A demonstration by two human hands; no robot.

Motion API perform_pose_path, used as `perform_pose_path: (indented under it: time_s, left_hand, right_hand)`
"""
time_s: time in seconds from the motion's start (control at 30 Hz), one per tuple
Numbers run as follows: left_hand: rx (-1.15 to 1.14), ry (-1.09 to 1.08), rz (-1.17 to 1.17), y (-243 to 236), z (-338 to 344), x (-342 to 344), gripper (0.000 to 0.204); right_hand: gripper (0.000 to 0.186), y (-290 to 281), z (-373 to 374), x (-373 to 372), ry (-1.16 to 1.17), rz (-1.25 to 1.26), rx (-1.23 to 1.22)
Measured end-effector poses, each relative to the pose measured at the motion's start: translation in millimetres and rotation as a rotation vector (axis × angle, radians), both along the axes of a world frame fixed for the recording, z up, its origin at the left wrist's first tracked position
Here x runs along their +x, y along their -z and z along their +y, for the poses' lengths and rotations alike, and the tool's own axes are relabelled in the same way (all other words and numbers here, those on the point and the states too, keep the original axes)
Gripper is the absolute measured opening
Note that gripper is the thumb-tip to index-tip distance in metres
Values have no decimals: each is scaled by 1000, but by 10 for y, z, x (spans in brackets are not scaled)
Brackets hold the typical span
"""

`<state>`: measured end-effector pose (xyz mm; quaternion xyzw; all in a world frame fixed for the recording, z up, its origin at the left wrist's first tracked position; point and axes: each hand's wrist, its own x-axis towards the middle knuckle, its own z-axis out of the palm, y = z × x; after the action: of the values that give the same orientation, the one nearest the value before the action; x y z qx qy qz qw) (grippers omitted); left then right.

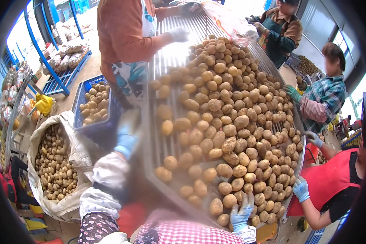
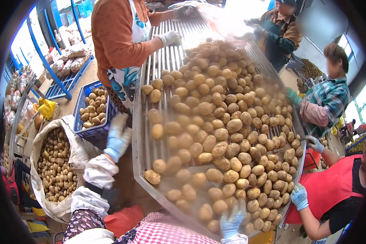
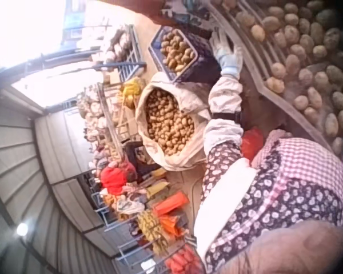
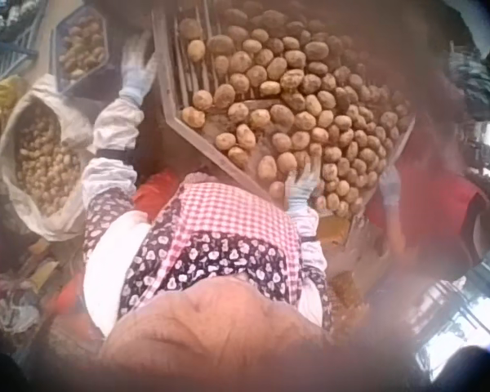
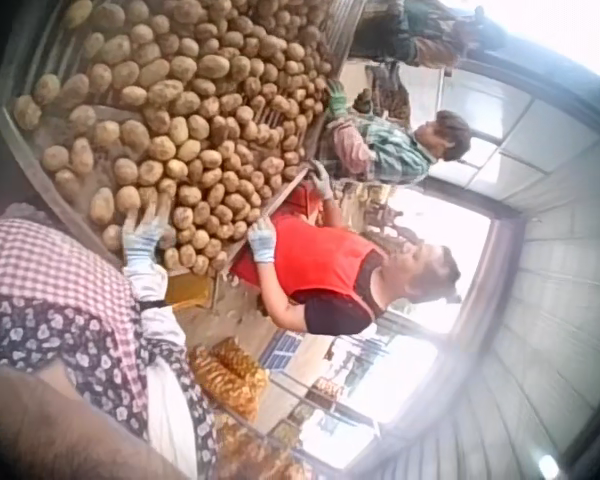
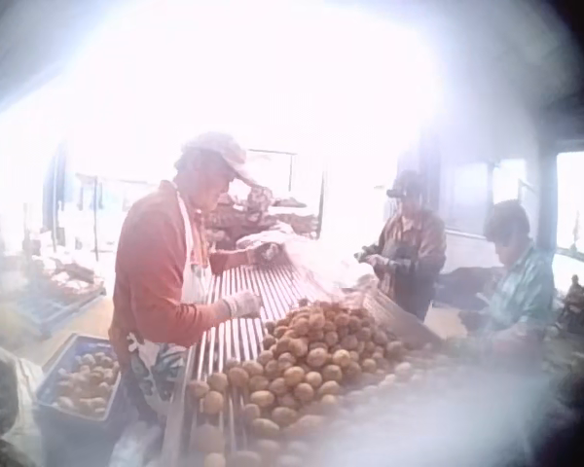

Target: The recorder and several other workers are sorting harvested potatoes on a metal table, removing debris and damaged items and placing good ones into bags.

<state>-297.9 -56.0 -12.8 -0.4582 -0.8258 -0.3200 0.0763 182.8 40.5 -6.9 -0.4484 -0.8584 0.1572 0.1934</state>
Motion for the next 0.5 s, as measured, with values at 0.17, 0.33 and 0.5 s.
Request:
perform_pose_path:
  time_s: [0.17,0.33,0.5]
  left_hand:
    - [-297,296,147,712,649,1324,77]
    - [-357,851,-76,134,582,2454,77]
    - [-9,976,-183,-66,1040,2338,66]
  right_hand:
    - [75,275,145,-19,-59,-236,-44]
    - [70,418,261,247,104,-235,133]
    - [70,549,295,265,132,-223,74]
